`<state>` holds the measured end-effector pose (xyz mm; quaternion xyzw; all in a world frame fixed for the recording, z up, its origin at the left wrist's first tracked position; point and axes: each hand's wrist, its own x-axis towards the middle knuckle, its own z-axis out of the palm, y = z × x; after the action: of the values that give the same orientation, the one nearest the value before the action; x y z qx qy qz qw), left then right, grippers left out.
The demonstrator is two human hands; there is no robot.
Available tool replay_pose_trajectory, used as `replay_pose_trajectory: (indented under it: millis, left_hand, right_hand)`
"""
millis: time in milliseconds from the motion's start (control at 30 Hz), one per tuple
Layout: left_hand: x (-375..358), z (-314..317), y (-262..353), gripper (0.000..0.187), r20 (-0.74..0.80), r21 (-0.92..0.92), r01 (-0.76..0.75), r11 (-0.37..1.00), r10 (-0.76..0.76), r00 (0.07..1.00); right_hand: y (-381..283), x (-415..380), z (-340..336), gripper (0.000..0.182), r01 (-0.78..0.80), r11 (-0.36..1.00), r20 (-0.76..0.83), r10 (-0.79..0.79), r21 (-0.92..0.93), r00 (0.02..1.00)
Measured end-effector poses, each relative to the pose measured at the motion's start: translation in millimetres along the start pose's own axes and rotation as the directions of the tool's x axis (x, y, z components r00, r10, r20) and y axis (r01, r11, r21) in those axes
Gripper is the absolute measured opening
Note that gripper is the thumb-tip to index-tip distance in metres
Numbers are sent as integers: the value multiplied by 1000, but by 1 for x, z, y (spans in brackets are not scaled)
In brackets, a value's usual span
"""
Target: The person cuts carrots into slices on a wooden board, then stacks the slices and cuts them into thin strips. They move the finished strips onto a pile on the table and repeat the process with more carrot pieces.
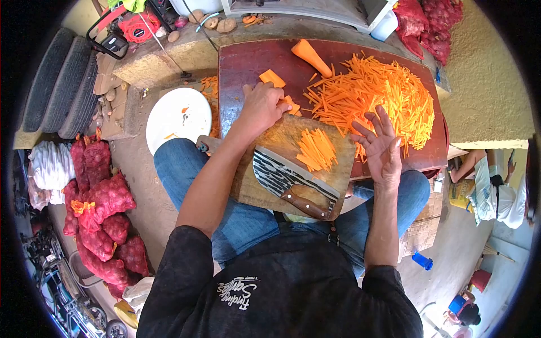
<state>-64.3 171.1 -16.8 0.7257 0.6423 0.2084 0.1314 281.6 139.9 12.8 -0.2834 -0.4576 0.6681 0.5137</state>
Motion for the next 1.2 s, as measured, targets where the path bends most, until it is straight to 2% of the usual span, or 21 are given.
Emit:
replay_pose_trajectory:
  millis: [367,467,1200]
  left_hand:
    - [-1,3,-3,28,-36,3,-37,999,37,999]
    - [-1,3,-2,28,-24,6,-37,999,37,999]
    - [-2,3,-3,26,-29,37,-67,997,68,997]
  right_hand:
    - [2,-1,1,107,-15,1000,-5,15,-16,1000]
    - [0,-1,2,110,-18,996,20,20,-82,1000]
    - [0,-2,7,109,-43,996,35,46,-75,998]
